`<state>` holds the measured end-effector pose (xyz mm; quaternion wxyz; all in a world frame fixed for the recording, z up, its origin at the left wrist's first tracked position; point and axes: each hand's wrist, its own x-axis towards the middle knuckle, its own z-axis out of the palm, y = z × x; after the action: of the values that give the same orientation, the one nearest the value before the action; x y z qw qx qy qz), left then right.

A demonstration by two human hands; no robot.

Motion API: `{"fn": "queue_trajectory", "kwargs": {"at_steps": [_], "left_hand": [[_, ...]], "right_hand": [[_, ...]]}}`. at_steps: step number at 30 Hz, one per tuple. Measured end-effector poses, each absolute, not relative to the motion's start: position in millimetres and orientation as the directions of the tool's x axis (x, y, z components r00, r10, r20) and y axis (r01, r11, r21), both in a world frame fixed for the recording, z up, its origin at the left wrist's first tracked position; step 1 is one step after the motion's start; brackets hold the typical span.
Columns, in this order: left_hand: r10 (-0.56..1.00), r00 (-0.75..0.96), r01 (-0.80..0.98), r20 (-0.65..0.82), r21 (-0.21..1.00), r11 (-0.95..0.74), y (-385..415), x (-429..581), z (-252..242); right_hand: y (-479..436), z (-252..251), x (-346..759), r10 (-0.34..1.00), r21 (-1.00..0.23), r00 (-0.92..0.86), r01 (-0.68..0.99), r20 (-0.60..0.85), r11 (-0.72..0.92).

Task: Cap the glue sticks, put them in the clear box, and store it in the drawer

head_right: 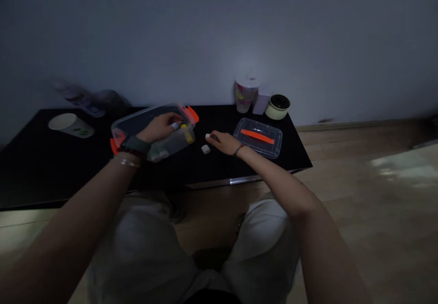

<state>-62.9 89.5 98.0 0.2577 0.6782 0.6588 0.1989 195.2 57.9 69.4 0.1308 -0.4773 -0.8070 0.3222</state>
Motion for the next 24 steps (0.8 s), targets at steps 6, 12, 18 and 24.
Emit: {"fn": "queue_trajectory", "kwargs": {"at_steps": [6, 12, 18, 24], "left_hand": [[0.889, 0.351, 0.831, 0.294, 0.34, -0.44, 27, -31, 92], [0.785, 0.529, 0.804, 0.323, 0.106, -0.586, 11, -7, 67], [0.773, 0.631, 0.771, 0.057, 0.06, -0.634, 26, -8, 35], [0.78, 0.624, 0.78, -0.038, 0.094, -0.619, 31, -9, 20]], "right_hand": [[66, 64, 206, 0.867, -0.371, -0.489, 0.826, -0.093, 0.425], [67, 61, 211, 0.864, -0.142, -0.5, 0.861, -0.067, 0.488], [71, 45, 206, 0.84, -0.038, -0.533, 0.846, -0.103, 0.533], [77, 31, 200, 0.845, -0.005, -0.502, 0.86, -0.182, 0.51]]}}
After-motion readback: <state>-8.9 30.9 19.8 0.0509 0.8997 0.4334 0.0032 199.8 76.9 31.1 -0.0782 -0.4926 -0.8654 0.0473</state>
